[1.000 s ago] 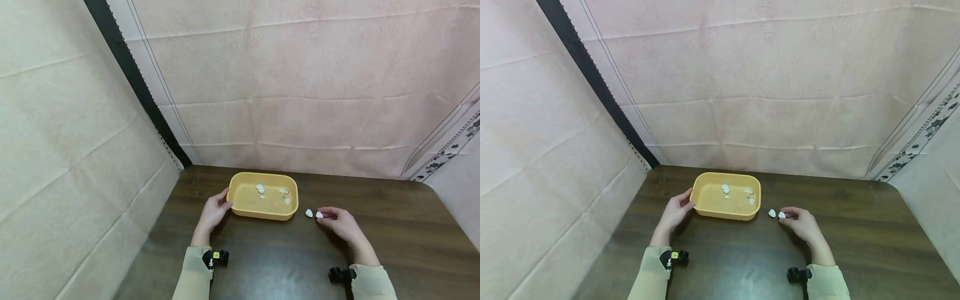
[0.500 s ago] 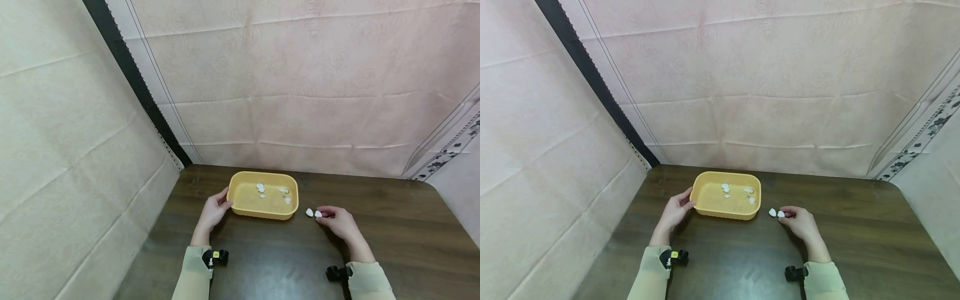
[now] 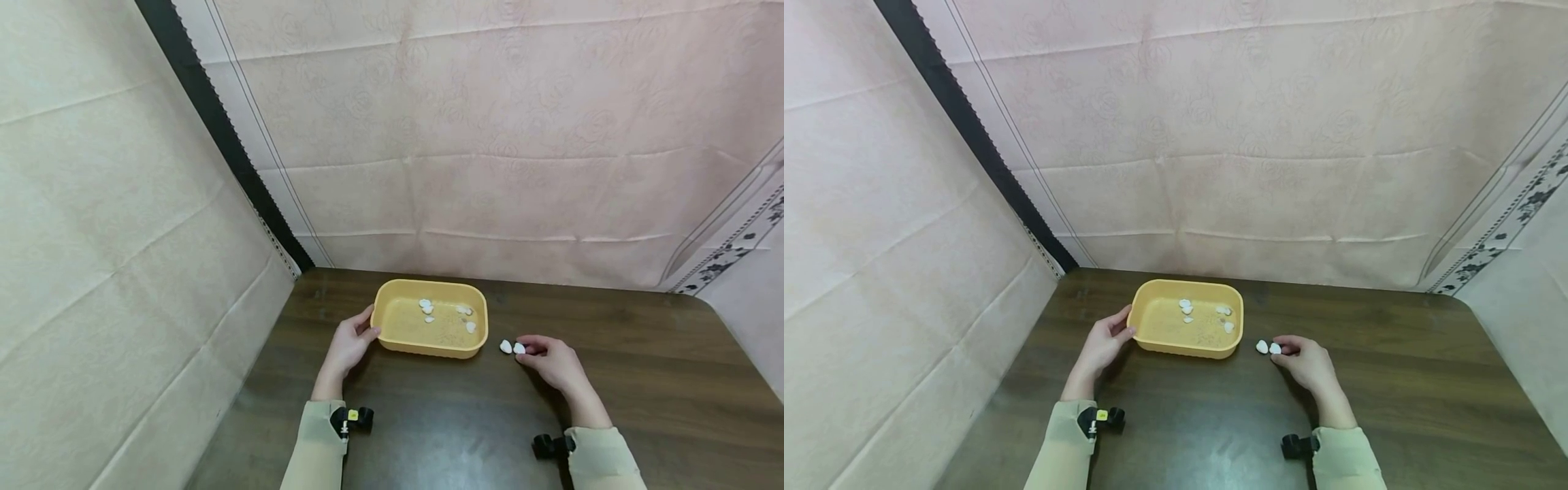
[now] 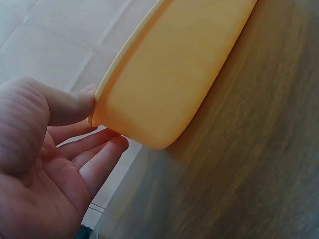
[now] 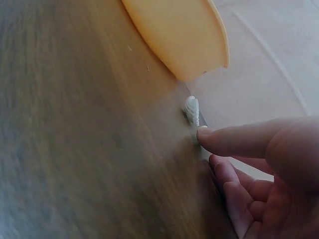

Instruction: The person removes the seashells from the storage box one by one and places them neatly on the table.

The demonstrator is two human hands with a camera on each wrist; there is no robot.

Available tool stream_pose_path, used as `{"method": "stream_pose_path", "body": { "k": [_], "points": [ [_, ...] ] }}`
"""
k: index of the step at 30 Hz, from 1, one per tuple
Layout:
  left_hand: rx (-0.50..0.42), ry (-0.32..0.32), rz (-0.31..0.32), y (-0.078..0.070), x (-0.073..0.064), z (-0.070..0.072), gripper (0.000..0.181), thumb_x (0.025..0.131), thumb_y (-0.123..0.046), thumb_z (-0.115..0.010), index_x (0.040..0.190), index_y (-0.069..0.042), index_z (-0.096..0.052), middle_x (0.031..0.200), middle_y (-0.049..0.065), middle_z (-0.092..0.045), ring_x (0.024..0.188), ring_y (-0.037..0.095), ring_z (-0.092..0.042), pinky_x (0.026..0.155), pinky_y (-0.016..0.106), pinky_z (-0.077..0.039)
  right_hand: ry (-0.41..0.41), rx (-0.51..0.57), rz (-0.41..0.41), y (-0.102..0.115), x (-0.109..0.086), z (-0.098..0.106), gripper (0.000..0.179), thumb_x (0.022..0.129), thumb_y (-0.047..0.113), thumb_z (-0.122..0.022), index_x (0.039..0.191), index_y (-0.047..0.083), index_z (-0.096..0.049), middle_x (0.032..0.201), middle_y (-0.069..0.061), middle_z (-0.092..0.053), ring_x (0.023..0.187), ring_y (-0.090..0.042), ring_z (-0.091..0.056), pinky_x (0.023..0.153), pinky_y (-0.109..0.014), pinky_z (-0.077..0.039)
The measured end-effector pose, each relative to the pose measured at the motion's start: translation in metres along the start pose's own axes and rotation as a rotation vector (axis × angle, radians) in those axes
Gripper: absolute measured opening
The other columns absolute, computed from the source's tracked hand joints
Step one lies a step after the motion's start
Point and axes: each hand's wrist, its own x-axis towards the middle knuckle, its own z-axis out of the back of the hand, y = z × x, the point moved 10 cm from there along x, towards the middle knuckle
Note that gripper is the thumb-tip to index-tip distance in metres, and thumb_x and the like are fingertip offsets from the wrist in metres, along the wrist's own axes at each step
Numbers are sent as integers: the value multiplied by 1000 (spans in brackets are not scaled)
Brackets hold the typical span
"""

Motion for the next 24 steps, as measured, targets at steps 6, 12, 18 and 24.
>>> {"method": "stream_pose_path", "body": {
  "k": [6,12,18,24],
  "points": [
    [-1,0,2,1,0,1,56,106,-5,-67,159,-7,-51,162,13,-50,147,32,-51,116,48,-46,1,8,-2,0,-1,0,34,97,20,-82,127,5,-76,105,-7,-71,93,-25,-62,77,-36,-51],
    [4,-3,-5,0,0,1,55,106,-6,-67,159,-7,-51,162,12,-50,146,32,-51,115,47,-47,4,19,2,1,0,0,34,97,19,-82,127,4,-76,105,-7,-71,93,-25,-61,76,-35,-50],
    [-1,5,-10,1,0,0,56,106,-6,-67,159,-6,-50,163,12,-49,147,31,-50,115,46,-47,18,24,-15,-3,0,-2,35,97,18,-81,129,5,-75,107,-9,-70,94,-26,-60,76,-35,-50],
    [-3,6,-10,-1,-1,0,56,106,-6,-67,159,-5,-50,163,13,-49,147,31,-50,115,46,-47,23,33,-20,-4,0,-2,35,98,19,-80,130,5,-75,108,-9,-70,95,-27,-61,77,-35,-51]
  ]
}}
